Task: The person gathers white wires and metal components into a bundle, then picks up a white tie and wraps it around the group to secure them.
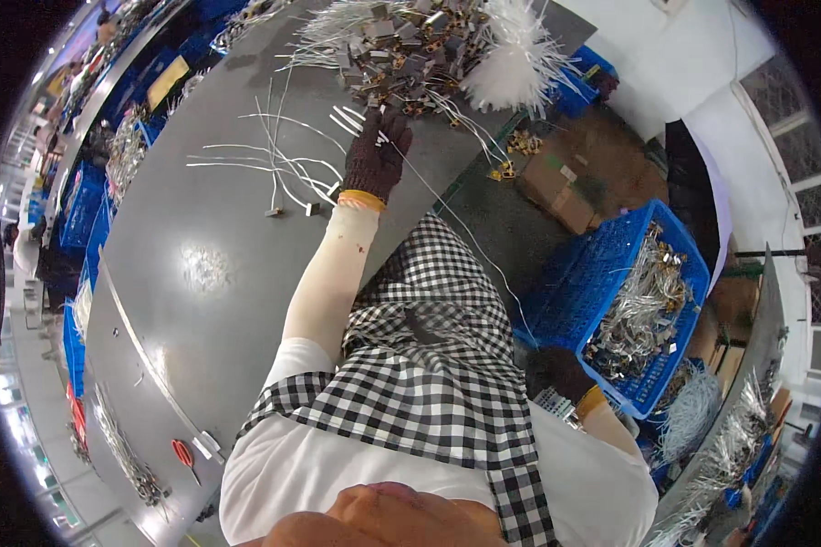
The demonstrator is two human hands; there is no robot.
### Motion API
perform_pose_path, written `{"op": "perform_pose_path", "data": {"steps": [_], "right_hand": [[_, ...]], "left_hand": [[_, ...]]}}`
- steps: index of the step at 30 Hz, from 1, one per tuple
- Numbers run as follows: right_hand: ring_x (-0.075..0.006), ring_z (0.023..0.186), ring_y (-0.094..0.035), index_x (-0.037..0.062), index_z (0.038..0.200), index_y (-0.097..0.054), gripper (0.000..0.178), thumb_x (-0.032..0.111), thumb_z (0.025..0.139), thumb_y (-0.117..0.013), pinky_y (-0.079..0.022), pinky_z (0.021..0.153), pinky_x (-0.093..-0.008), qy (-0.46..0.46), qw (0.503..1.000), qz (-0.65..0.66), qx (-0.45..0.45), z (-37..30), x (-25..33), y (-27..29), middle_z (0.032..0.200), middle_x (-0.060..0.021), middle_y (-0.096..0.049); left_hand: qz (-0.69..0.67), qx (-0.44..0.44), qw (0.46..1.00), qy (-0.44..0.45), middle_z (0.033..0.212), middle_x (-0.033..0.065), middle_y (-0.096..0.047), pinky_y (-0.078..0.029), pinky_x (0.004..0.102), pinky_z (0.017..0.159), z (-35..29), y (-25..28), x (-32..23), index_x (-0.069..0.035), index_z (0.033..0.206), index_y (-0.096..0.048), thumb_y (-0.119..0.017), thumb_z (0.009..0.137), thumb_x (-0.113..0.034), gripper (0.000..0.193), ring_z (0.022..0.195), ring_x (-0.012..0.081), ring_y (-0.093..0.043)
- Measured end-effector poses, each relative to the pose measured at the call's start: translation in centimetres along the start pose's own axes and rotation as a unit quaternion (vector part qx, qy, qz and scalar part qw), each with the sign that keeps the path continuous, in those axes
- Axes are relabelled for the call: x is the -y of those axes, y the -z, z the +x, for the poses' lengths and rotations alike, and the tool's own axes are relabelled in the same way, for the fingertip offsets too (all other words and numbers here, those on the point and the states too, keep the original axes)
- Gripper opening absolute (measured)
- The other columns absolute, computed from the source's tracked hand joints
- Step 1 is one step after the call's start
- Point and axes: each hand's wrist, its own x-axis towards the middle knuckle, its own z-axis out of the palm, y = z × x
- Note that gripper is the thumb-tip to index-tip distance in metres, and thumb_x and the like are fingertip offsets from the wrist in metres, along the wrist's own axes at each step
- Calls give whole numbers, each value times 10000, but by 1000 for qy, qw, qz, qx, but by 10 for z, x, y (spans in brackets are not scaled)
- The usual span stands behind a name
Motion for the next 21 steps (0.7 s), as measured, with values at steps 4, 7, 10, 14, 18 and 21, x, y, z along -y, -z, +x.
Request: {"op": "perform_pose_path", "data": {"steps": [4,7,10,14,18,21], "right_hand": [[-157,730,-606,43,904,-666,66,81,851,-663,-524,646,-329,-68,984,166,-2,2,21,2,796,-29,-635],[-148,734,-608,42,887,-669,76,104,844,-674,-521,650,-337,-103,975,192,42,4,25,9,791,-36,-640],[-161,776,-633,47,893,-672,93,105,822,-684,-525,677,-340,-57,991,50,109,11,41,19,848,-64,-658],[-242,815,-653,60,922,-680,178,61,744,-695,-523,702,-344,71,993,-11,90,36,44,18,930,-104,-671],[-197,788,-602,21,1014,-647,200,118,876,-540,-496,731,-339,182,983,5,34,113,94,11,925,-91,-643],[-136,673,-533,7,1023,-630,205,109,881,-523,-448,614,-273,9,986,116,118,170,168,6,846,-57,-605]], "left_hand": [[-45,45,998,6,977,94,-625,-551,359,730,3,10,-6,-37,1090,-554,-639,907,-119,218,861,227,-641],[-235,74,962,114,951,94,-627,-548,349,711,11,19,-8,-45,1082,-559,-618,932,-164,201,851,224,-639],[-231,107,960,113,928,97,-632,-550,362,725,1,13,-13,-44,1077,-570,-601,950,-193,198,845,229,-643],[-153,40,975,158,990,102,-643,-557,394,841,-32,7,-21,-9,1134,-564,-523,999,-185,226,901,254,-643],[41,151,981,118,1055,143,-648,-549,442,907,-77,16,-20,-1,1178,-552,-574,967,-178,277,1014,313,-648],[217,181,959,-17,1047,147,-648,-553,428,904,-98,48,3,14,1195,-544,-612,935,-141,311,1021,311,-649]]}}
